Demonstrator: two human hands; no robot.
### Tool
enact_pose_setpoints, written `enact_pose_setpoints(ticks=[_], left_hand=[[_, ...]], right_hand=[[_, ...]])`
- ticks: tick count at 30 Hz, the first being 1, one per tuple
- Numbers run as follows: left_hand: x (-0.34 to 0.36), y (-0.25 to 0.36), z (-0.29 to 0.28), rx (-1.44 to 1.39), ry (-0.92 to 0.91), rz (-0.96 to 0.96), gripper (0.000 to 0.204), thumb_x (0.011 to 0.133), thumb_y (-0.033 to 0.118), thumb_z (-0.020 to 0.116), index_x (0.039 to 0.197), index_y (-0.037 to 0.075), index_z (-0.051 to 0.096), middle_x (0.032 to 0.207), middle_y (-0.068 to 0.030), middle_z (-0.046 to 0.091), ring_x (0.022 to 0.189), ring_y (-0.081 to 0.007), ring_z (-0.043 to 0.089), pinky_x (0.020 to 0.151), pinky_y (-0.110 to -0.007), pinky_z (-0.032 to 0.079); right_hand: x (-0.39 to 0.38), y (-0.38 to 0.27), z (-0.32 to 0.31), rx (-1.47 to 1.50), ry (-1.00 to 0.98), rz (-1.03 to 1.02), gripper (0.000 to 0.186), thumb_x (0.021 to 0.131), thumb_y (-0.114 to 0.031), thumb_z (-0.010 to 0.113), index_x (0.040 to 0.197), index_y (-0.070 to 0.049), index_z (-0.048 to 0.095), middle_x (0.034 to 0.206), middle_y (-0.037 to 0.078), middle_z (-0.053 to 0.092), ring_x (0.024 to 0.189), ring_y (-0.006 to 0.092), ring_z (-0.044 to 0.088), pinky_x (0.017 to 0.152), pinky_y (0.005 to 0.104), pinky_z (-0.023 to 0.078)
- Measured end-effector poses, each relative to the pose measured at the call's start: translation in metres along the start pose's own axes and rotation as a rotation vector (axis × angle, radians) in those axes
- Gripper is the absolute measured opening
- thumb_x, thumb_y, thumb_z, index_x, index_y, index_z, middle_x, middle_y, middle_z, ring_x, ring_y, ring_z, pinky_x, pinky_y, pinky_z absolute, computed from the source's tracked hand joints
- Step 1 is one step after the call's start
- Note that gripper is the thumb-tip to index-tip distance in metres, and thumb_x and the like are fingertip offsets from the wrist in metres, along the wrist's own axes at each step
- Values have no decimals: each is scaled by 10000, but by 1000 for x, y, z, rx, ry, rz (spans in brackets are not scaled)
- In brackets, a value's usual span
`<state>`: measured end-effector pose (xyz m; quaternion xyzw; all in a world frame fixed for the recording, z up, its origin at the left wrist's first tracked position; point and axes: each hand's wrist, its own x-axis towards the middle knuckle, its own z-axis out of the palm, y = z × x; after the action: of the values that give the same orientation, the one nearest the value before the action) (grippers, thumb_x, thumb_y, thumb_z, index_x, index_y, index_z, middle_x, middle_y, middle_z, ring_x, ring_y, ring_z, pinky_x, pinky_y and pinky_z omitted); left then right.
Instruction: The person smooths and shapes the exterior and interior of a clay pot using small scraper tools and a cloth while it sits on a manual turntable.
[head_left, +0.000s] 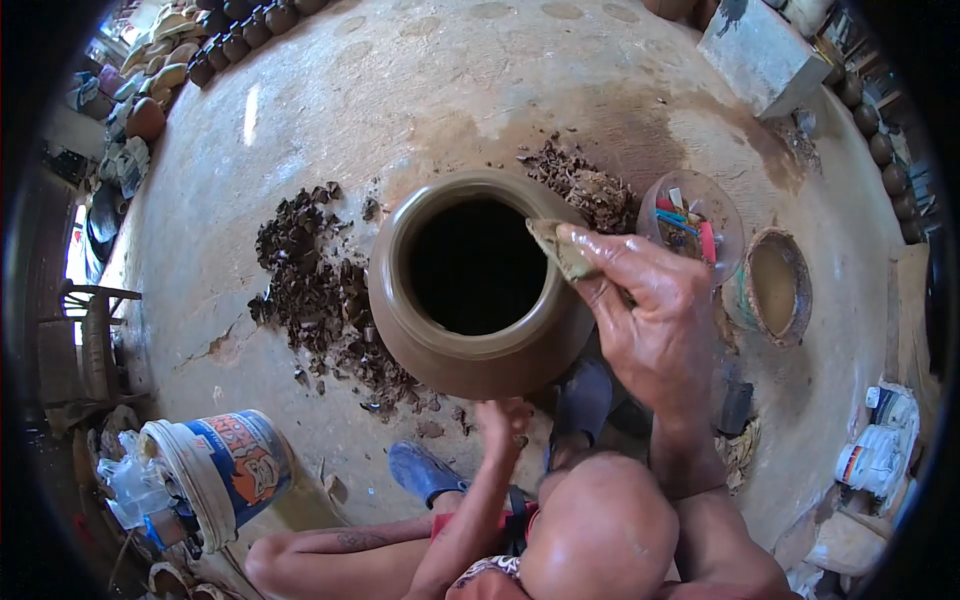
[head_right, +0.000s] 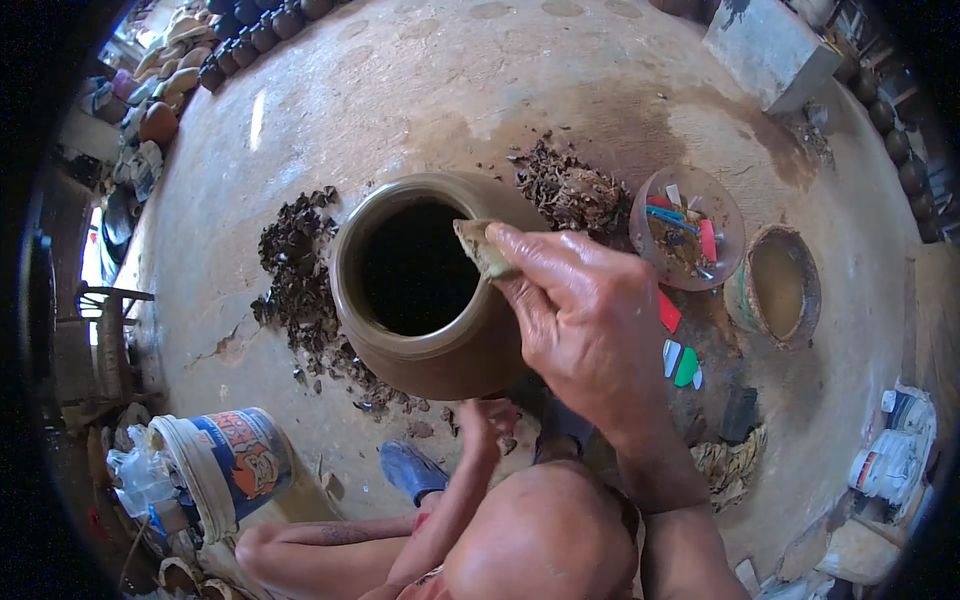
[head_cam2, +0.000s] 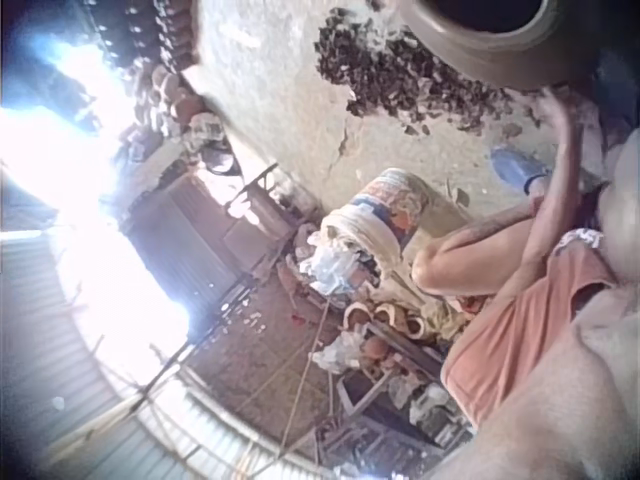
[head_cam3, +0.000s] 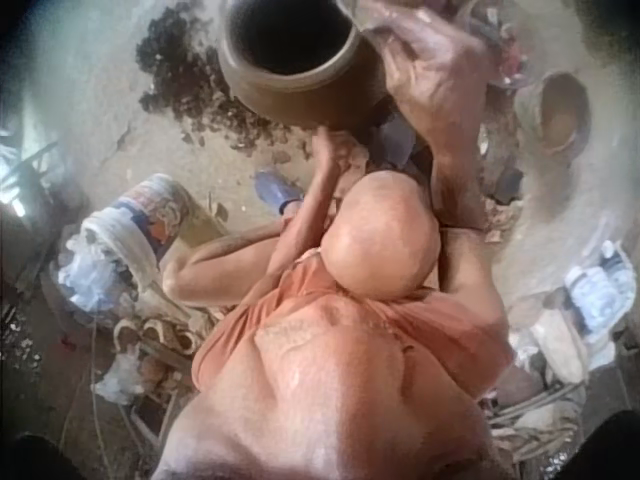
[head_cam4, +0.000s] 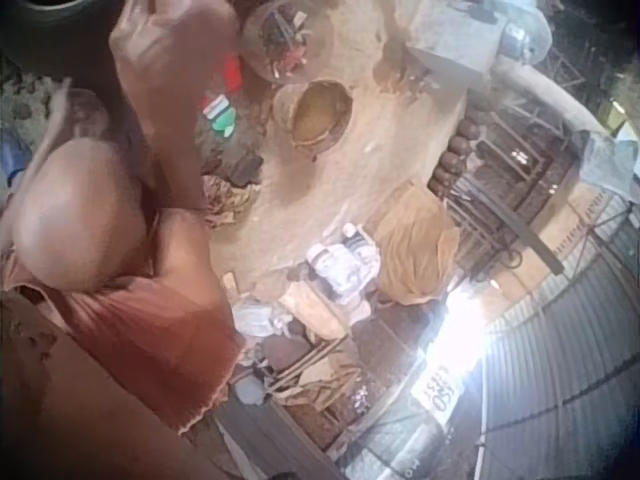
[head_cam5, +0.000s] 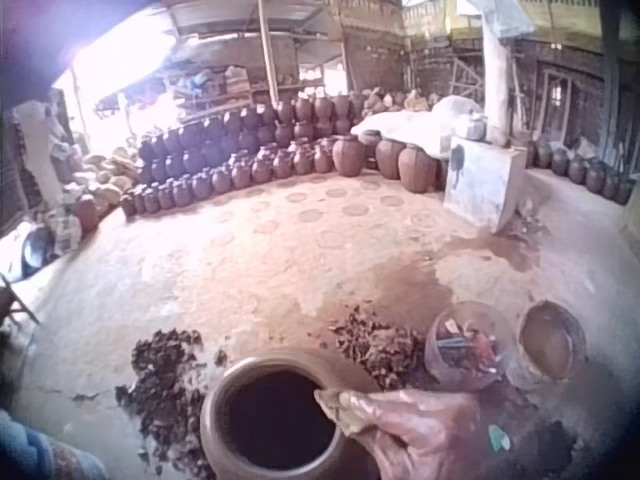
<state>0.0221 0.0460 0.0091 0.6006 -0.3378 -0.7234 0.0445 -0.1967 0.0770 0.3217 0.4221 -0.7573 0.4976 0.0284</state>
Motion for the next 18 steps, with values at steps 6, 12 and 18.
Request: enact_pose_setpoints(ticks=[6,12,18], left_hand=[[25,47,-23,11,212,464,359,1055,275,464,1125,-14,666,993,-135,739,660,-213,685,496,-324,506],[-32,-4,25,-178,51,-163,481,1051,422,506,1285,6,570,960,-130,737,738,-223,695,570,-323,527],[38,51,-22,-238,22,268,549,1008,492,537,1346,60,523,993,-120,686,676,-207,674,493,-269,489]], right_hand=[[-17,-20,3,-85,-57,34,302,838,35,748,1139,17,738,1004,186,751,850,297,747,723,349,589],[-31,-28,-5,-142,-93,74,348,819,24,755,1165,-5,733,970,177,737,806,310,732,697,372,587],[-47,-39,-3,-17,-188,64,352,814,-13,770,1163,-18,725,918,150,722,762,321,713,645,394,575]])
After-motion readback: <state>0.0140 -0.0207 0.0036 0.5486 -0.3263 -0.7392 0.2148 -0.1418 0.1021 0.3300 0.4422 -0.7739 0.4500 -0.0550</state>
